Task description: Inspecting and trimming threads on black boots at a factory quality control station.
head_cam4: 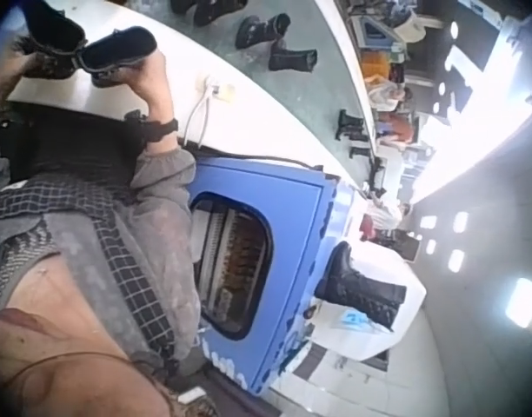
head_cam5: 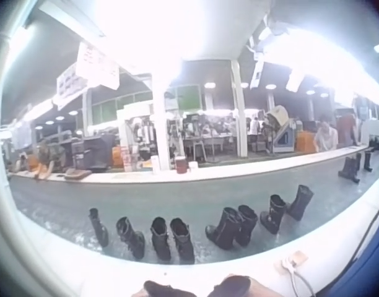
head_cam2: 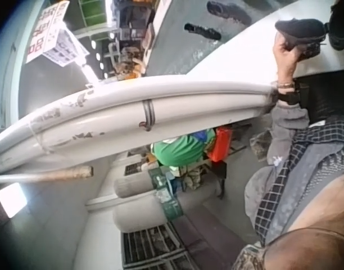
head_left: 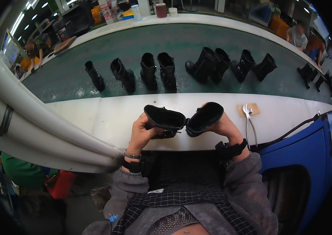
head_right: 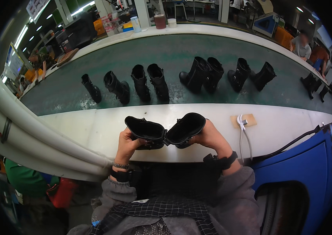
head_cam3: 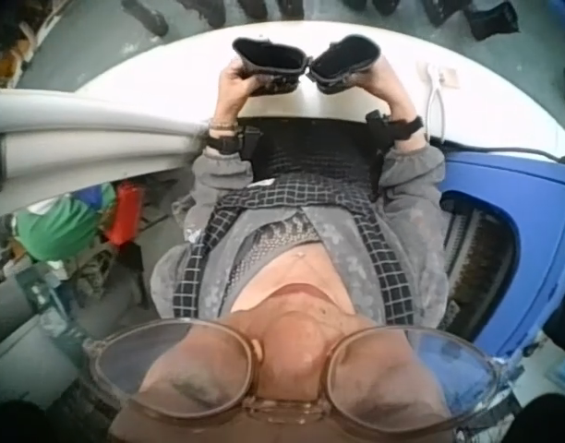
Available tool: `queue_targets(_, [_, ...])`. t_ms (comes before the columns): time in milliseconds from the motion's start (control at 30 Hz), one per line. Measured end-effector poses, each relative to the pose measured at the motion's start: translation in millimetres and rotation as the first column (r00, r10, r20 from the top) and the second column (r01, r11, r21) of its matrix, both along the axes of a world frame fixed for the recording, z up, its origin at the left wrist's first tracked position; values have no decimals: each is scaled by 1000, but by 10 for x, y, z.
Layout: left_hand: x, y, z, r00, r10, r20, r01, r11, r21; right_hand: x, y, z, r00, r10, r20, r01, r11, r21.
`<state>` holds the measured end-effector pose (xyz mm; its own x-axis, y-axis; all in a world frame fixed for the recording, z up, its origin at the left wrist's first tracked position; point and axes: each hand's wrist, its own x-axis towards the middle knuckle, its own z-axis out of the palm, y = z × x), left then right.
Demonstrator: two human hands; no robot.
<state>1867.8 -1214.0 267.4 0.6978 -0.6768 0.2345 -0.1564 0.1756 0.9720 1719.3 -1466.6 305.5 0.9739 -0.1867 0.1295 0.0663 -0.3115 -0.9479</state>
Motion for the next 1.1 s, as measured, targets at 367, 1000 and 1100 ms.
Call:
queue_targets(367, [8,-60,-53,1000,3,3,-3,1000,-30,-42,-70,-95,996,-43,82,43,999,8])
queue_targets(1000, [-82,-363,-121,934,24,357,-25,1000,-3,445,564,60,871,488,46,-491,868,75])
queue_targets(1100, [-200,-228,-38,799,316,511,-312,945,-96,539,683,244,864,494,98,-485,869,-96])
